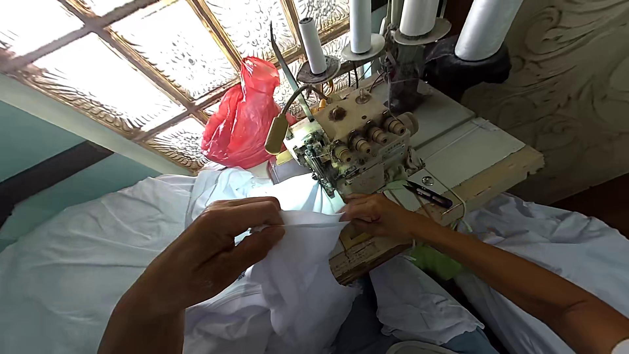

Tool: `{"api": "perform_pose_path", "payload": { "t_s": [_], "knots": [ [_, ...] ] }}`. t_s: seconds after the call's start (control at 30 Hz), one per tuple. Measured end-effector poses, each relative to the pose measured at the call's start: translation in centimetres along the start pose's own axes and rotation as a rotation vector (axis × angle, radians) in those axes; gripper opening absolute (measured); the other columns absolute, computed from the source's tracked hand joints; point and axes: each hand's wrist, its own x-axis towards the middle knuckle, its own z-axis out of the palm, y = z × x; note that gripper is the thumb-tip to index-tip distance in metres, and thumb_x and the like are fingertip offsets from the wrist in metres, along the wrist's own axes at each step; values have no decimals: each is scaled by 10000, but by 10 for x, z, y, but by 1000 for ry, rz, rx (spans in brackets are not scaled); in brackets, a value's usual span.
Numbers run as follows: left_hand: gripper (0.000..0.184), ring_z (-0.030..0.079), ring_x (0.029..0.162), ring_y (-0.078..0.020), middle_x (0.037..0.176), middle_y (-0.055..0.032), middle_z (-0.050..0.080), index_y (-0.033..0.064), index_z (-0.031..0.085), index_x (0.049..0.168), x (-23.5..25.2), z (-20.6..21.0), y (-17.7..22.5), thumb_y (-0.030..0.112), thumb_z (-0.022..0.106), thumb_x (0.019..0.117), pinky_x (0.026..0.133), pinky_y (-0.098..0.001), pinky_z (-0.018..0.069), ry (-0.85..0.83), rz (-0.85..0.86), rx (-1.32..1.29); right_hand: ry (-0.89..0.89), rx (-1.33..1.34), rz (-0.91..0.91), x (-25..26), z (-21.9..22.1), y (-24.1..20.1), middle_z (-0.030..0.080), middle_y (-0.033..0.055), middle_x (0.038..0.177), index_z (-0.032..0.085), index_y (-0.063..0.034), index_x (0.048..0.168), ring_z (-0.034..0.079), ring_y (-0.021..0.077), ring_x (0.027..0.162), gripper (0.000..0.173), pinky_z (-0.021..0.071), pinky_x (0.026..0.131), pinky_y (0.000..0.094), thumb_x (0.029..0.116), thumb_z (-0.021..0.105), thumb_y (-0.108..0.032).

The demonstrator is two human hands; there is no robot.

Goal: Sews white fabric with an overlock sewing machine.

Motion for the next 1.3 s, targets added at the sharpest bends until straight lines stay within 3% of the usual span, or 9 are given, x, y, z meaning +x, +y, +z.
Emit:
{"api": "perform_pose_path", "payload": {
  "t_s": [0.07, 0.17, 0.27, 0.4, 0.63, 0.97, 1.1, 1.23, 1.3],
  "knots": [
    [250, 628, 848, 58, 801, 145, 614, 198, 605, 800, 0, 6, 1, 288, 530, 1021, 795, -143, 551, 5, -10, 30, 9, 17, 20, 3, 0, -2, 762, 173, 1060, 754, 68, 1047, 723, 251, 1065, 201, 487, 1073, 384, 952, 587, 12],
    [262, 554, 738, 99, 762, 133, 576, 170, 629, 793, 1, 22, 6, 277, 515, 1004, 659, -81, 465, 5, -44, 189, 6, 50, 54, 4, 1, -3, 754, 188, 1086, 755, 68, 1040, 713, 264, 1090, 196, 512, 1033, 363, 960, 591, -3],
    [294, 511, 625, -9, 720, 58, 542, 134, 668, 828, 3, 45, 13, 262, 475, 1008, 548, -173, 411, 3, -53, 450, -5, 57, 55, 4, 2, -4, 761, 182, 1060, 758, 63, 1013, 717, 272, 1088, 188, 502, 1048, 386, 964, 596, -18],
    [316, 597, 624, -191, 718, -38, 588, 96, 688, 812, 8, 72, 14, 248, 480, 996, 592, -341, 462, -5, -21, 681, -56, 21, 49, 4, 0, -7, 766, 152, 1026, 768, 38, 1029, 718, 258, 1056, 194, 482, 1066, 398, 962, 596, -21],
    [324, 600, 590, -230, 674, -80, 586, 60, 637, 711, 16, 94, 3, 253, 580, 965, 630, -377, 453, 4, 5, 763, -82, -25, 30, 2, 3, -10, 758, 145, 1015, 758, 30, 1036, 716, 247, 1035, 204, 437, 1107, 433, 957, 574, -6],
    [170, 679, 673, -286, 729, -133, 652, 11, 696, 792, 20, 105, -6, 150, 753, 870, 678, -445, 502, -113, -99, 732, -75, -66, 30, 7, 8, -17, 760, 154, 989, 760, 25, 1009, 732, 278, 1008, 182, 422, 1116, 513, 961, 586, -2],
    [217, 679, 826, -328, 824, -156, 687, -6, 731, 908, 28, 98, -2, 205, 704, 952, 843, -504, 462, -343, -275, 703, -73, -71, 64, 10, 11, -17, 759, 161, 977, 758, 39, 986, 733, 283, 1002, 173, 398, 1136, 524, 955, 589, 16],
    [322, 599, 1168, -395, 1043, -141, 711, 33, 757, 950, 34, 76, -6, 351, 707, 951, 1150, -681, 224, -548, -321, 612, -85, -72, 70, 10, 13, -15, 760, 159, 1010, 765, 13, 1007, 732, 291, 1016, 184, 396, 1130, 567, 946, 593, 24],
    [335, 497, 1328, -424, 1133, -142, 708, 35, 762, 883, 35, 62, -13, 366, 737, 924, 1162, -696, 181, -576, -326, 628, -93, -65, 80, 10, 13, -16, 756, 165, 992, 762, 16, 980, 733, 298, 998, 172, 399, 1124, 576, 933, 599, 39]
  ]
}}
